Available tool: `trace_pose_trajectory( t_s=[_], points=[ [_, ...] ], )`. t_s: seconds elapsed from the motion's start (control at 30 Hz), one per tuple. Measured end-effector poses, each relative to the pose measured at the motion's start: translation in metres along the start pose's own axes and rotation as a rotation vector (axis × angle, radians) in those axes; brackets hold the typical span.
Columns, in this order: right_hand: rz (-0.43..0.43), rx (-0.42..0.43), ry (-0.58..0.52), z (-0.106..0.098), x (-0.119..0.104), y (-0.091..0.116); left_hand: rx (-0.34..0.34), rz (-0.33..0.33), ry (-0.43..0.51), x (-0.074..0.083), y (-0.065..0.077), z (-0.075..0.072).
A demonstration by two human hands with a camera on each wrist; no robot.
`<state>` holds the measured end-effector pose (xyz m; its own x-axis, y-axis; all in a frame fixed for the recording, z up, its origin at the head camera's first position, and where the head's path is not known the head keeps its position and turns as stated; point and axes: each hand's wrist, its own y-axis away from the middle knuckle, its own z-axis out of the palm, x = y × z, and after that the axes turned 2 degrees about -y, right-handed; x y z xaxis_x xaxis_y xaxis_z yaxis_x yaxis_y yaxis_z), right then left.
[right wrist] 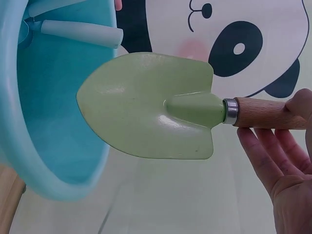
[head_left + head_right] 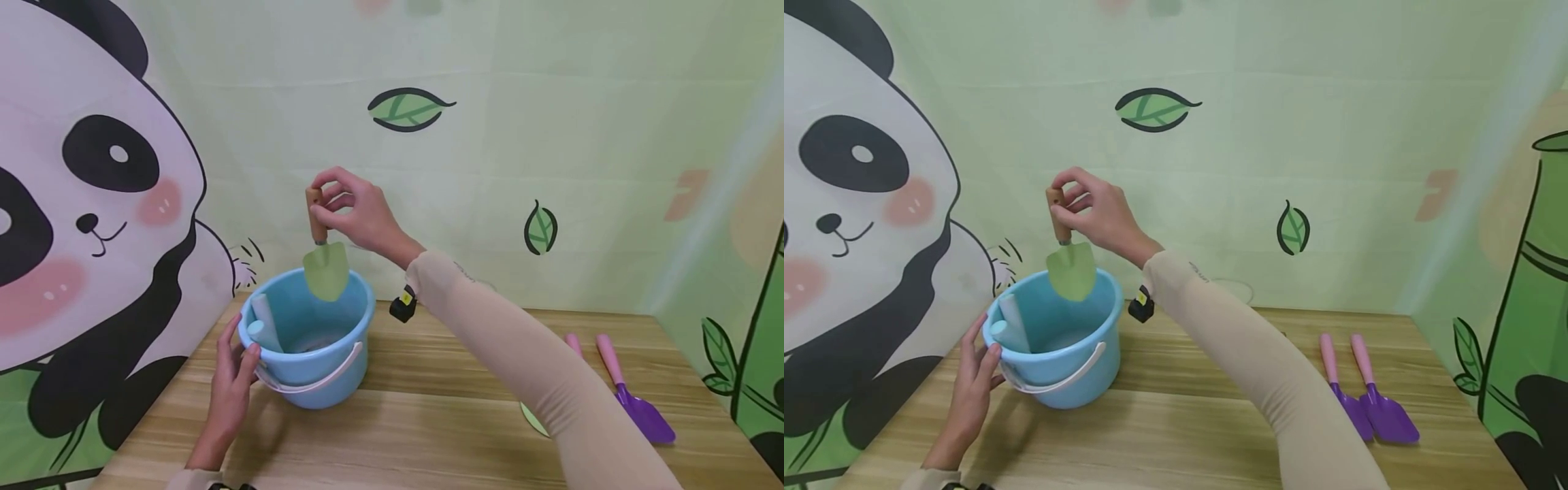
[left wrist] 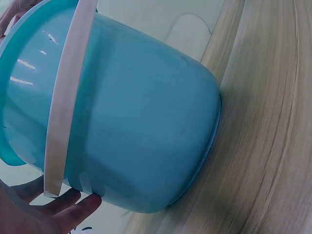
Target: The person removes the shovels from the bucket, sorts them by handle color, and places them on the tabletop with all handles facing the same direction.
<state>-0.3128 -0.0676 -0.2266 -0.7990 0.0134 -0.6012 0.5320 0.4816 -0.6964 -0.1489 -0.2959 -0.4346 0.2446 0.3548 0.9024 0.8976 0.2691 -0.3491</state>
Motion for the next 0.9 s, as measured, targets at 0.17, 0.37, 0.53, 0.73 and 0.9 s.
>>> trace_pose_trajectory(
  t_s=[0.17,0.37,0.53,0.73,0.9],
  points=[
    [-0.002,0.013,0.009,-0.002,0.002,0.001,-0.001,0.006,0.014,0.000,-0.001,0.000],
    [0.030,0.022,-0.023,-0.008,0.002,0.003,-0.007,0.001,0.040,0.000,-0.001,0.000],
    [0.059,0.027,-0.044,-0.015,0.003,0.004,-0.002,0.003,0.025,0.000,-0.001,0.001],
    [0.084,0.036,-0.062,-0.027,0.006,0.005,0.002,0.010,0.038,0.001,-0.001,0.001],
    [0.113,0.047,-0.075,-0.039,0.008,0.008,0.006,0.000,0.043,0.002,0.000,0.001]
  ],
)
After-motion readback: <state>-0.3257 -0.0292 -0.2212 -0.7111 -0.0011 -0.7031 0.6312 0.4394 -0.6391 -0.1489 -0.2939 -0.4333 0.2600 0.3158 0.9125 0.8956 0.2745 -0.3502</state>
